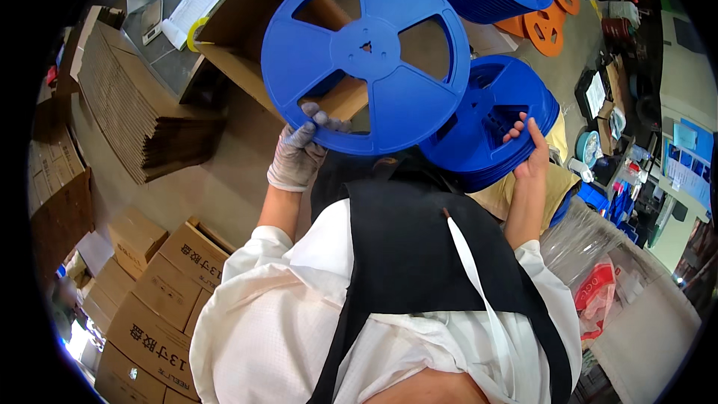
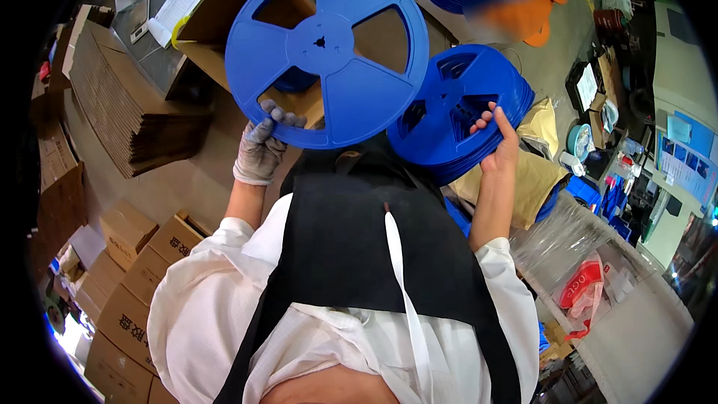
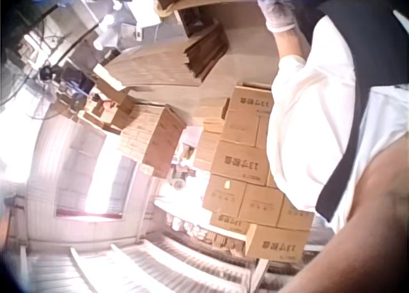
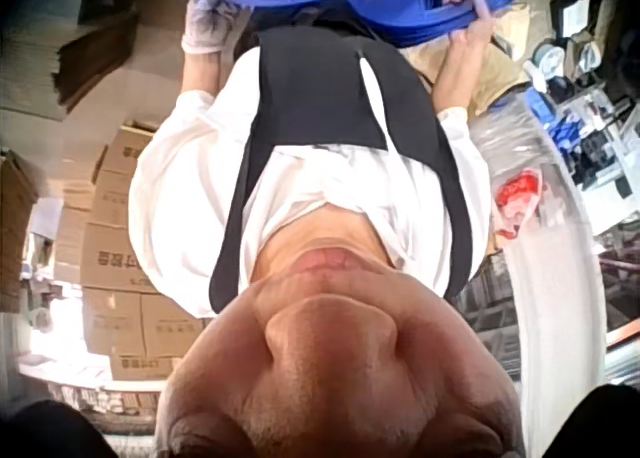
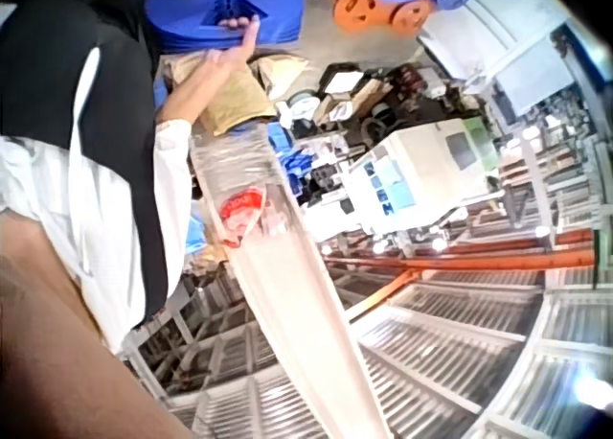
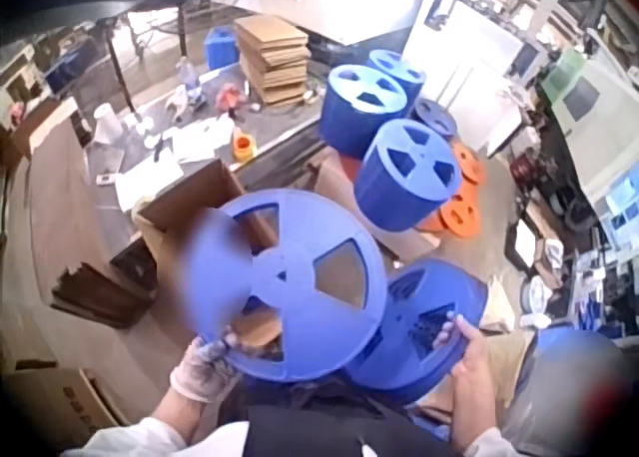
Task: The person picks up stacks of blue plastic spools from a conveyor and a table, then places them one by one into a cardboard box. The person continues filling the box with spools until it is full.
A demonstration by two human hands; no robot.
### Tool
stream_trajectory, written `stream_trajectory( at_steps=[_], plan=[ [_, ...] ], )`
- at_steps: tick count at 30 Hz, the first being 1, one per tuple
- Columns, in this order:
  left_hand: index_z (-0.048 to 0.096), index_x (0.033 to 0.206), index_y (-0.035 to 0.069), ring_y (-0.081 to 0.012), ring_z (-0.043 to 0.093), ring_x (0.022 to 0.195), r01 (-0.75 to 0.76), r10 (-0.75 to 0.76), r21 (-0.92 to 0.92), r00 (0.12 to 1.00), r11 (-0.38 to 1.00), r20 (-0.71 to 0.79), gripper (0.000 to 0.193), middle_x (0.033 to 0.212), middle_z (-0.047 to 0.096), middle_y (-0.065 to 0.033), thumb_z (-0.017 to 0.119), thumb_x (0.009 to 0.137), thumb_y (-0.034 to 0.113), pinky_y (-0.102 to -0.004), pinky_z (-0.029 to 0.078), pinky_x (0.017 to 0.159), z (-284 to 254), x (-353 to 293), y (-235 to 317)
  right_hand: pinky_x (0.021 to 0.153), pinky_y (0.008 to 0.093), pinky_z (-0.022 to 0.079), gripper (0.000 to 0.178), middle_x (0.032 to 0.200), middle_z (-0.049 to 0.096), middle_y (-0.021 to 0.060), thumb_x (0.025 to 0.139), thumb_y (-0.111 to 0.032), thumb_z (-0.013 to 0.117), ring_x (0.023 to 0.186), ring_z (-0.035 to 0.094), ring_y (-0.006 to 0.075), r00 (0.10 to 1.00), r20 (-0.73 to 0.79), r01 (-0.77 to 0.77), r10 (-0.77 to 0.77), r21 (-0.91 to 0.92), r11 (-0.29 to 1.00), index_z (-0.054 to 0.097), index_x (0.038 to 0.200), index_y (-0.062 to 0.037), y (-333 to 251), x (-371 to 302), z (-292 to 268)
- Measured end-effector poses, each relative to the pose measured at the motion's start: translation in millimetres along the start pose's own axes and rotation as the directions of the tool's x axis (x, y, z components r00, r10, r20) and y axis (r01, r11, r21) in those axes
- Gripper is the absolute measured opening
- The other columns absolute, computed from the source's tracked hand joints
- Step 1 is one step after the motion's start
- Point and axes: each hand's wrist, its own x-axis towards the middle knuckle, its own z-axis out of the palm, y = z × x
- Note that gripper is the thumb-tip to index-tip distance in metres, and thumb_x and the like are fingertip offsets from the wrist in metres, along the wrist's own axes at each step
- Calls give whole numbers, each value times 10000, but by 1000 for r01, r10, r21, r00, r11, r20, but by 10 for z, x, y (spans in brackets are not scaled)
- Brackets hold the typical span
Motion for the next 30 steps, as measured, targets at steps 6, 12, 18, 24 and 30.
stream_trajectory(
  at_steps=[6, 12, 18, 24, 30],
  plan=[
    [538, 1034, 91, -173, 540, 720, -164, 158, 30, 974, 986, 160, 257, 772, 526, -22, 649, 808, 45, -428, 447, 950, 211, 230, 364, 624, 292, 367, 227, 716, 435, 17, 834, -128, 580, 625, 424, 125, 934, 341, -92, -105, 515, 852, 528, 1011, 4, -153, -200, 156],
    [513, 990, 44, -198, 595, 998, -193, 183, 829, 977, 525, 112, 282, 1017, 604, -108, 589, 754, -91, -305, 437, 928, 325, 442, 210, 579, 268, 359, 327, 704, 431, 11, 810, -110, 605, 577, 440, 110, 826, 473, -86, -307, 644, 760, 459, 1079, 5, -112, -423, 369],
    [511, 1202, 38, -340, 481, 1208, -581, 239, 813, 786, -35, 571, 563, 1261, 522, -201, 662, 670, -65, -393, 377, 1001, 402, 554, 164, 560, 251, 361, 343, 701, 427, 9, 819, -114, 602, 569, 450, 99, 767, 513, -121, -384, 704, 700, 432, 1090, 7, -142, -560, 704],
    [588, 1037, 22, -400, 519, 1086, -811, 114, 438, 430, -388, 896, 456, 1054, 578, -157, 607, 583, 58, -576, 327, 1030, 269, 916, 9, 578, 257, 367, 352, 725, 432, 6, 839, -159, 608, 568, 434, 93, 803, 522, -173, -287, 665, 726, 436, 1086, 22, -279, -565, 1067],
    [581, 1065, 24, -382, 525, 1145, -830, -228, 554, 528, 63, 818, 544, 1069, 613, -171, 682, 530, 25, -485, 383, 1018, 329, 924, 131, 690, 305, 476, 389, 853, 560, 75, 892, -270, 607, 731, 569, 171, 893, 423, -89, -156, 505, 858, 495, 1076, 54, -417, -369, 1378]
  ],
)
